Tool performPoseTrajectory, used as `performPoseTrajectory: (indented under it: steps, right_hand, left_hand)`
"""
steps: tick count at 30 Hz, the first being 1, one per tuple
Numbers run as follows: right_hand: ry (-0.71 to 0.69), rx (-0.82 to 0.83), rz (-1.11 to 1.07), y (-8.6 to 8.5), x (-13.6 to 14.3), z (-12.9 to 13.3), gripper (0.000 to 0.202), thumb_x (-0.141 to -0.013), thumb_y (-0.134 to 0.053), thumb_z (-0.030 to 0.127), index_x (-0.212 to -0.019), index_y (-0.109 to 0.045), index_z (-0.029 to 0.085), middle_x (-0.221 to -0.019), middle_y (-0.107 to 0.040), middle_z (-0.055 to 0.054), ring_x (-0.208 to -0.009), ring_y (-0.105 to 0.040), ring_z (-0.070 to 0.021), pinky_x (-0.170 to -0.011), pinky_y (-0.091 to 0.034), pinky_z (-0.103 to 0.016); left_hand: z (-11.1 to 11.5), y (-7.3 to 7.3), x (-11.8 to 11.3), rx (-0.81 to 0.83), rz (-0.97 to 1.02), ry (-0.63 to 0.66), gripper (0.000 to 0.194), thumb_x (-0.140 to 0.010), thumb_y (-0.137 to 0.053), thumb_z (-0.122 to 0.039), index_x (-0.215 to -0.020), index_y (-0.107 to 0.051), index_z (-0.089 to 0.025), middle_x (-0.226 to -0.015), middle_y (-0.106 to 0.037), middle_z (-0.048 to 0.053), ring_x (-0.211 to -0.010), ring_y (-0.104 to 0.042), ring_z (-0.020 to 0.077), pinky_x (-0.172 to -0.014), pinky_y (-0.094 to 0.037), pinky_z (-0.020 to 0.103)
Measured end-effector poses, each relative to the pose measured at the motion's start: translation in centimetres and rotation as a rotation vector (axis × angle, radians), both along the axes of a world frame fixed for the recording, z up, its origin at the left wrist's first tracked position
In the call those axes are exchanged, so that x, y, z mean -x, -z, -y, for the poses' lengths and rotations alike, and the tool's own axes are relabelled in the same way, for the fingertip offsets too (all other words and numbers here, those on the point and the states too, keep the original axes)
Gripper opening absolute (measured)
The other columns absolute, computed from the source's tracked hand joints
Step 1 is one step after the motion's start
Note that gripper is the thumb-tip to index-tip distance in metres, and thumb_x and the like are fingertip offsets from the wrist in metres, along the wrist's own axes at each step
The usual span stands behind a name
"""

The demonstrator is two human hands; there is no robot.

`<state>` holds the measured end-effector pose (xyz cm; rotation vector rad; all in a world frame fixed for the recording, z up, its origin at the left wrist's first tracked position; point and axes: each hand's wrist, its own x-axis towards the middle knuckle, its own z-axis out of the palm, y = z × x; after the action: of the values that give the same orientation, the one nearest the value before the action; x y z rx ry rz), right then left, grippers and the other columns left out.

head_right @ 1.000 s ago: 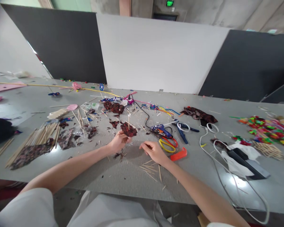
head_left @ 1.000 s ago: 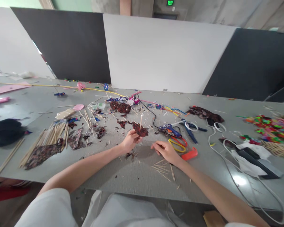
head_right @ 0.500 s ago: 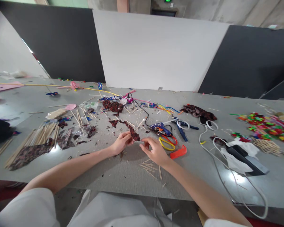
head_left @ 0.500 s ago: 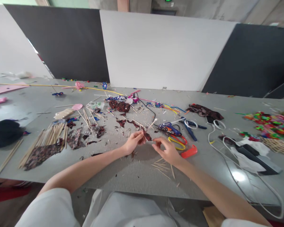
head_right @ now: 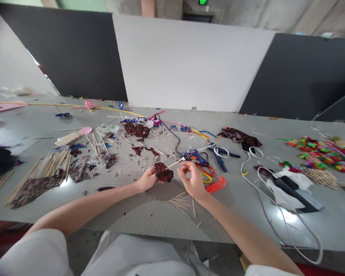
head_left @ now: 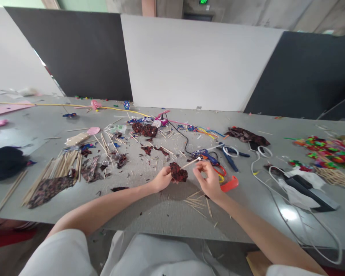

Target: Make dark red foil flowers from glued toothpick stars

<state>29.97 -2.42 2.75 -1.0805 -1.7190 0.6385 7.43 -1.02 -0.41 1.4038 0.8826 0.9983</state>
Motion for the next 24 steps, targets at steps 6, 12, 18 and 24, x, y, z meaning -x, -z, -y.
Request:
performPoseTrajectory:
  steps: [6, 12, 18, 24]
  right_hand:
    - [-0.034, 0.103, -0.264, -0.7, 0.2, -0.5, 0.036, -0.100, -0.063, 0.054, -0.123, -0.057, 0.027, -0.110, -0.069, -0.008, -0.070, -0.064, -0.0175, -0.073, -0.055, -0.036]
    - [-0.010, 0.098, -0.314, -1.1, 0.0, -0.2, 0.027, -0.100, -0.064, 0.053, -0.105, -0.061, 0.026, -0.095, -0.071, -0.005, -0.067, -0.064, -0.0179, -0.065, -0.051, -0.034]
    - [0.025, 0.106, -0.253, -1.0, -0.2, -0.2, 0.028, -0.099, -0.066, 0.053, -0.096, -0.064, 0.025, -0.083, -0.068, -0.003, -0.064, -0.062, -0.0174, -0.059, -0.048, -0.032]
    - [0.035, 0.107, -0.241, -1.2, -0.3, -0.3, 0.028, -0.099, -0.067, 0.051, -0.091, -0.064, 0.025, -0.076, -0.066, -0.001, -0.062, -0.059, -0.0157, -0.056, -0.045, -0.030]
  left_hand:
    - [-0.1, 0.2, 0.0, 0.009, 0.018, 0.097, 0.050, -0.092, -0.061, -0.059, -0.066, -0.061, -0.016, -0.058, -0.063, 0.002, -0.055, -0.053, 0.0108, -0.057, -0.043, 0.023]
    - [-0.3, 0.5, -0.1, 0.013, 0.034, 0.101, 0.055, -0.090, -0.062, -0.067, -0.069, -0.061, -0.016, -0.059, -0.062, 0.001, -0.055, -0.053, 0.0102, -0.056, -0.041, 0.023]
    - [-0.3, 0.4, 0.0, 0.043, 0.052, 0.097, 0.051, -0.089, -0.063, -0.063, -0.070, -0.061, -0.016, -0.060, -0.063, 0.001, -0.054, -0.052, 0.0098, -0.055, -0.041, 0.022]
    - [-0.6, 0.8, 0.1, 0.204, 0.121, 0.011, 0.042, -0.085, -0.070, -0.056, -0.072, -0.060, -0.017, -0.062, -0.063, 0.000, -0.057, -0.053, 0.0101, -0.057, -0.043, 0.021]
